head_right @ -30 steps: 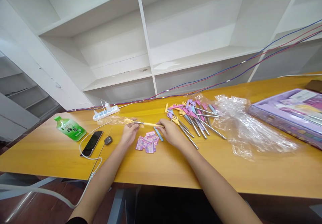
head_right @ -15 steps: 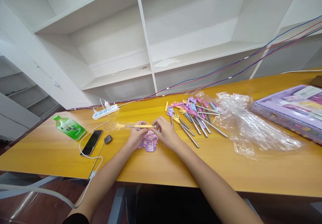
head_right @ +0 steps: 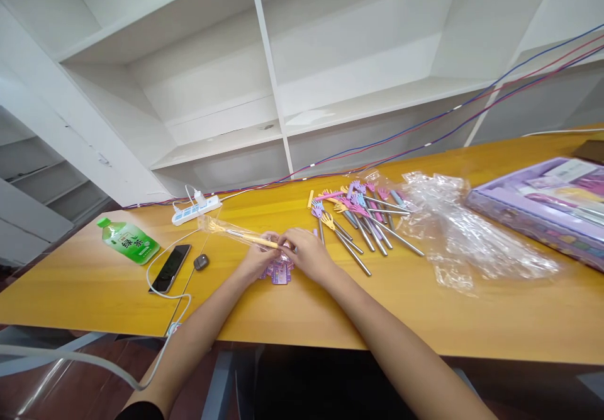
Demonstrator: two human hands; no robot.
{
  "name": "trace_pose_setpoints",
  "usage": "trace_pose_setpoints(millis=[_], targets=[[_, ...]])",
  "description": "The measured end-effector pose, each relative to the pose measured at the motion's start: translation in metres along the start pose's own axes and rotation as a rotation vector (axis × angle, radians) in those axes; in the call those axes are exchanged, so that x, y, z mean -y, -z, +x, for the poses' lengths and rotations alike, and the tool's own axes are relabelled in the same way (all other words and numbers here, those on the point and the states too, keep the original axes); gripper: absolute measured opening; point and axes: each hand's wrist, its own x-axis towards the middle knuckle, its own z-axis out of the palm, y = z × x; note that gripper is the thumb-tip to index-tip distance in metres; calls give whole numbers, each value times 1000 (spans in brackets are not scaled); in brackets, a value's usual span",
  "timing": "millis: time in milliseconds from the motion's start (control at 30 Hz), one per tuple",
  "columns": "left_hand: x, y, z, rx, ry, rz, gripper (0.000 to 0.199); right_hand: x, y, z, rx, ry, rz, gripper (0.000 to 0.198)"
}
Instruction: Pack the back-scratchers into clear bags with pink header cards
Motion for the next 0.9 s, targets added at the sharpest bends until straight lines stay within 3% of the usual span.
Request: trace_pose_setpoints(millis=[167,333,467,600,800,900], targets=[[-13,-1,-3,87,78,-127,56,4,5,1,35,15,14,21],[-25,-3,-3,80,152,-277,42,1,2,0,44,18,8,17],[-23,-1,0,35,175,-226,39,0,-1,-2,33,-10,8,18],[-16,2,1,0,207,-179,39,-1,1,-2,79,7,-19,37],[-15,5,0,88,152,-56,34,-4,4,-2,172,26,-124,21],[-16,7,1,80,218,-78,32,-2,6,-3,181,14,-102,26]])
